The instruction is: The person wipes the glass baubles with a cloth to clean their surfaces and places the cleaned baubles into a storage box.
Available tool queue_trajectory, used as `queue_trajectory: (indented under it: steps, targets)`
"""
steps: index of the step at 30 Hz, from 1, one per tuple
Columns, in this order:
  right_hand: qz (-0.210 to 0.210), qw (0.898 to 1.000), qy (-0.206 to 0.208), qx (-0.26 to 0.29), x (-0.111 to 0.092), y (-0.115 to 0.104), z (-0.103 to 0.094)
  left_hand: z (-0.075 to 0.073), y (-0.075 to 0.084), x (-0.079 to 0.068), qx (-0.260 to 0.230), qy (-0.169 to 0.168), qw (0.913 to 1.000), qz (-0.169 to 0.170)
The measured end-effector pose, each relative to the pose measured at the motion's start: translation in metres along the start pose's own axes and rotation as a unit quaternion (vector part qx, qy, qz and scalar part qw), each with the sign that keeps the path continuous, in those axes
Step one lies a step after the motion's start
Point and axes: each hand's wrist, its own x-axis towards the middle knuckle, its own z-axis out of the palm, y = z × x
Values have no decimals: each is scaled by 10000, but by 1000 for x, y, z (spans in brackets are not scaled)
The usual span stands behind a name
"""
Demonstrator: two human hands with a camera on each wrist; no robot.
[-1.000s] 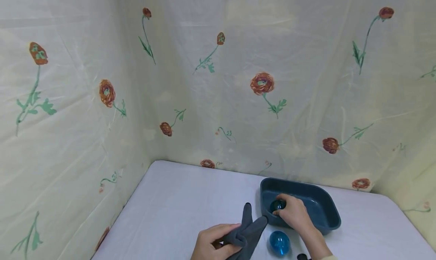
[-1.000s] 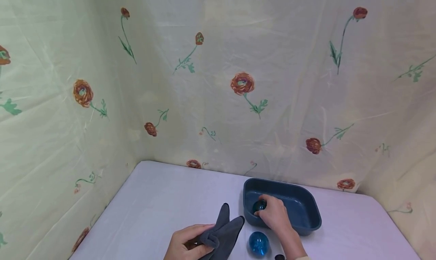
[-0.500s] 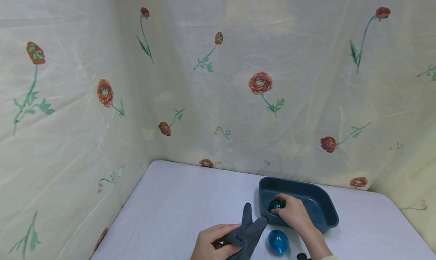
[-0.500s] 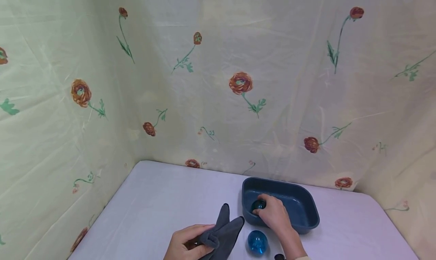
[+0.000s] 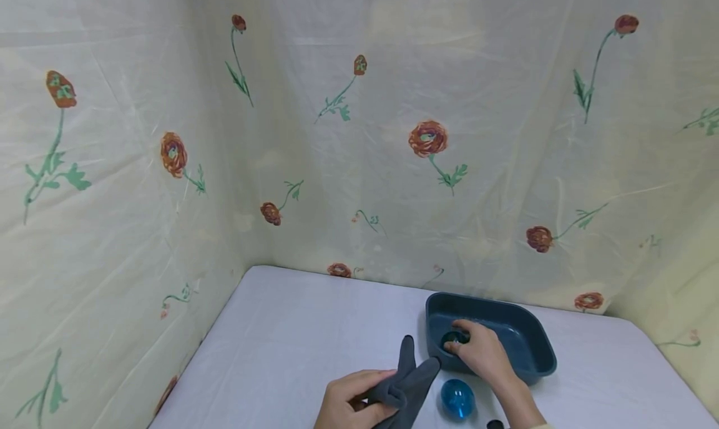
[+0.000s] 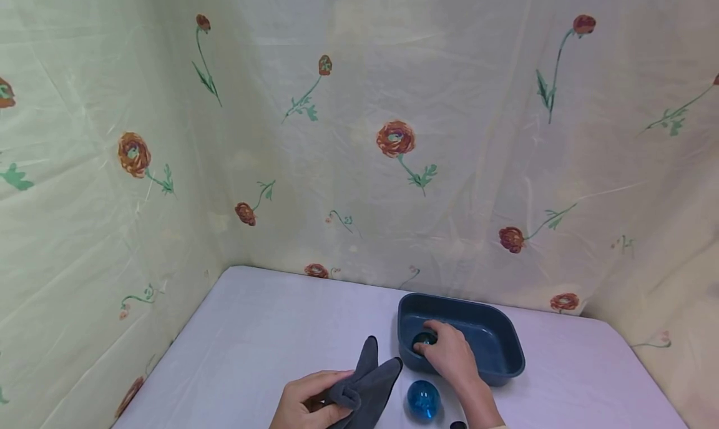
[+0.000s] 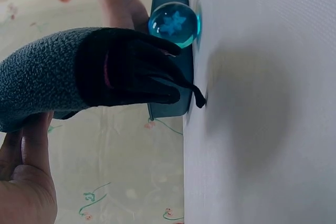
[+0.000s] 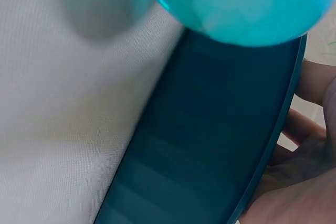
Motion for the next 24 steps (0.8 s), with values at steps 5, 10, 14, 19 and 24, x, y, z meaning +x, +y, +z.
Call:
queue_trajectory:
  steps: [5, 10, 14, 19, 24]
  targets:
    - [-22, 9999, 89, 118, -2, 0, -3, 0, 1, 0, 66, 29, 10000, 18]
    - [-71, 9997, 184, 144, -4, -3, -7, 1, 3, 0, 69, 14, 10000, 27]
    - [-76, 9995, 288, 107, -7, -5, -9, 1, 4, -1, 76, 14, 10000, 25]
    - [-67, 9988, 474, 106, -14, -6, -12, 2, 3, -2, 87, -5, 9999, 99]
    - [-84, 9969, 763, 162, -20, -7, -15, 3, 4, -2, 145, -24, 9999, -32]
